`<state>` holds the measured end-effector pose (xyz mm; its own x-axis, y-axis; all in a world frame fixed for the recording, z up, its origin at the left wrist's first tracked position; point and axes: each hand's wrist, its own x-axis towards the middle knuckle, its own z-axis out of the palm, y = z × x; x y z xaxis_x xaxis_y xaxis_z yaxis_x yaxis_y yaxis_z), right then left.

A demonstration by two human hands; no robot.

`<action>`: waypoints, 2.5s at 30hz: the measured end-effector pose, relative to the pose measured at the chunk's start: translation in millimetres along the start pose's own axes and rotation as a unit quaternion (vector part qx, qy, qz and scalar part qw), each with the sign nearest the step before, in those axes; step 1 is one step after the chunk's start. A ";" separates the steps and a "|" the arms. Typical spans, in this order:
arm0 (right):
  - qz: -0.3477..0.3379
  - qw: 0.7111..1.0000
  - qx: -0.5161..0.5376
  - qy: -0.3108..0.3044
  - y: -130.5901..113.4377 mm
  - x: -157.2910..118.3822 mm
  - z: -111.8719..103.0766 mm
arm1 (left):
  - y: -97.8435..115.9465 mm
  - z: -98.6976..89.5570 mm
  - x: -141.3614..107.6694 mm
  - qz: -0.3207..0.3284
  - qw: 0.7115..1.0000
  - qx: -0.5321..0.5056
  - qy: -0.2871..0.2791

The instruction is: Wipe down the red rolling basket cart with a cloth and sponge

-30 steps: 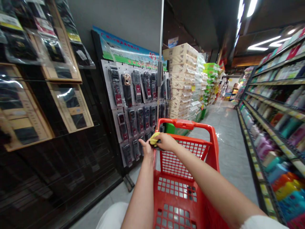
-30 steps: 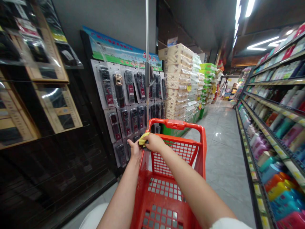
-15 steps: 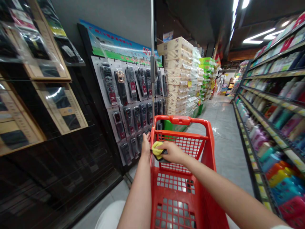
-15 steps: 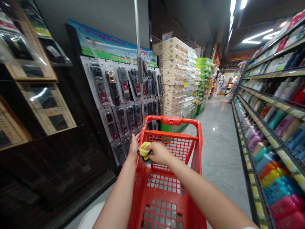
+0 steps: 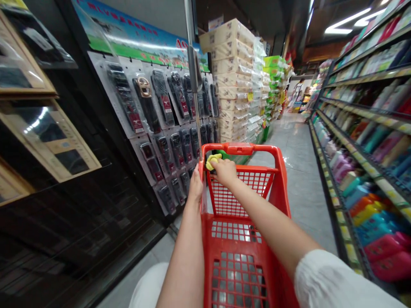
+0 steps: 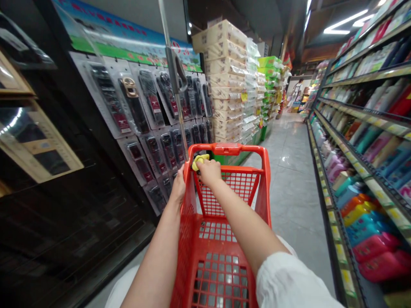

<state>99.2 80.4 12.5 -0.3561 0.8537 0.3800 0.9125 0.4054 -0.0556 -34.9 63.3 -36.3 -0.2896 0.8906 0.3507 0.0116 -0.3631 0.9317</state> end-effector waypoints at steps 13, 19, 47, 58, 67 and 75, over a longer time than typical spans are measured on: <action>-0.156 0.985 -0.011 0.069 31.1 -25.0 26.5 | -0.8 -10.7 6.8 0.049 0.993 0.098 -0.044; -0.053 0.986 0.002 0.159 77.7 -64.1 38.3 | -3.1 -14.5 7.1 0.057 0.992 0.107 -0.032; 0.367 0.830 0.182 0.378 74.1 -71.3 101.3 | -2.2 -11.1 11.5 0.058 0.985 0.161 0.004; 0.310 0.886 0.168 0.302 78.9 -72.9 144.0 | 5.7 -22.5 6.5 0.071 0.979 0.189 0.004; 0.321 0.854 0.222 0.344 63.2 -77.2 155.3 | -0.2 -27.3 4.3 0.042 0.991 0.128 0.014; 0.358 0.815 0.242 0.387 9.2 -18.3 121.1 | -7.7 -26.4 -0.5 0.009 0.999 0.043 0.020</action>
<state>89.7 108.1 -106.8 0.6369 0.5417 0.5485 0.5778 0.1357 -0.8048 -60.0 58.5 -46.1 -0.3270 0.8717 0.3649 0.0983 -0.3527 0.9306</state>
